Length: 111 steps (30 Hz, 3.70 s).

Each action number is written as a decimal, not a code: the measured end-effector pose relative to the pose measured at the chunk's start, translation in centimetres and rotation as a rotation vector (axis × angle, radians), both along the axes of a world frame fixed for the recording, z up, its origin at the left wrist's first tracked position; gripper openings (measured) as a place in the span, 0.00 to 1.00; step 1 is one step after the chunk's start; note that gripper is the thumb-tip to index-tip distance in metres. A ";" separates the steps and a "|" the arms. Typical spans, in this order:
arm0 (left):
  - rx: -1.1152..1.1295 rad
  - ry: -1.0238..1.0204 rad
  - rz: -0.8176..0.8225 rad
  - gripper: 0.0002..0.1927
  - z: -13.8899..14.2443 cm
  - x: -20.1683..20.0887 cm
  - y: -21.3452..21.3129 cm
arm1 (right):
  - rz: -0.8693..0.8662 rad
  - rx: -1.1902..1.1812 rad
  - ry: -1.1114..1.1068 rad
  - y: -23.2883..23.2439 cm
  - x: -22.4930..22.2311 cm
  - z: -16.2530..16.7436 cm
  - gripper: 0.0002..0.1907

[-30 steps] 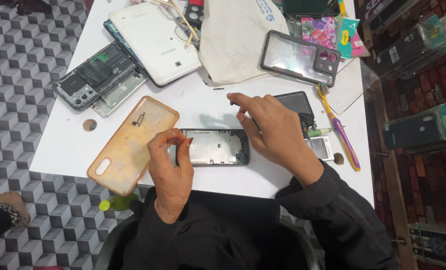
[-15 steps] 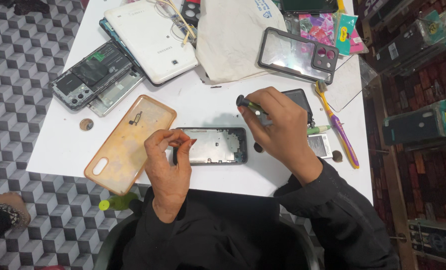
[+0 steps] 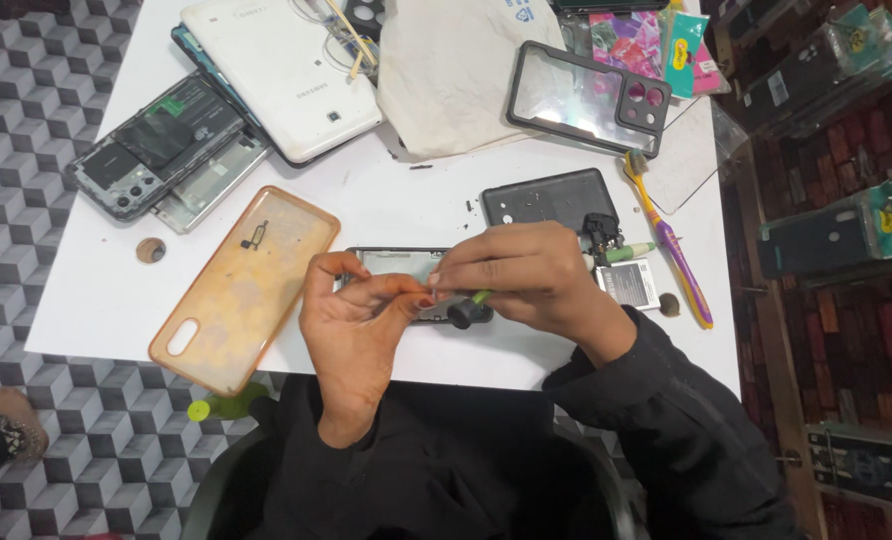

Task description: The person uses a screwdriver to remove screws from the internal frame of a disassembled smartphone. They carefully unscrew multiple fasteners around the device's chassis while holding the phone steady with their other hand.

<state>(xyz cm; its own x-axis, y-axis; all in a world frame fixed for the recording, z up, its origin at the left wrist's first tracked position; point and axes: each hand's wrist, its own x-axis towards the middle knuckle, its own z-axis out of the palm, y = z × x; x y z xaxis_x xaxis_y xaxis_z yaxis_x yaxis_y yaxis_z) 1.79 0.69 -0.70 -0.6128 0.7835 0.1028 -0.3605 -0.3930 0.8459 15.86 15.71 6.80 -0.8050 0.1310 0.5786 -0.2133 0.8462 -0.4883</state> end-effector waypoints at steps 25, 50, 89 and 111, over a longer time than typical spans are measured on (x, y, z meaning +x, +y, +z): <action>-0.160 1.118 0.111 0.15 1.5 -1.2 -0.6 | -0.168 0.037 -0.405 0.3 0.1 2.7 0.07; -0.256 1.422 -0.077 0.20 2.3 -1.8 -1.7 | -0.022 0.031 -0.605 0.2 0.3 2.0 0.09; -0.263 1.438 -0.070 0.10 2.2 -1.9 -1.8 | 0.119 -0.470 -0.028 0.9 1.6 -0.9 0.23; -0.268 1.445 -0.074 0.10 2.3 -1.9 -1.8 | 0.097 -0.451 -0.032 0.7 1.5 -0.9 0.22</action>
<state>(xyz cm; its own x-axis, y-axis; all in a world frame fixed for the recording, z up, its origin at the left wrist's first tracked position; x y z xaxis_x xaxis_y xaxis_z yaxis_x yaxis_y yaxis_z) -0.11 -1.14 1.57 -0.0648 0.9016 0.4277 0.8308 -0.1887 0.5236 17.32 16.46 5.89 -0.8424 0.2870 0.4560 -0.2599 0.5249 -0.8105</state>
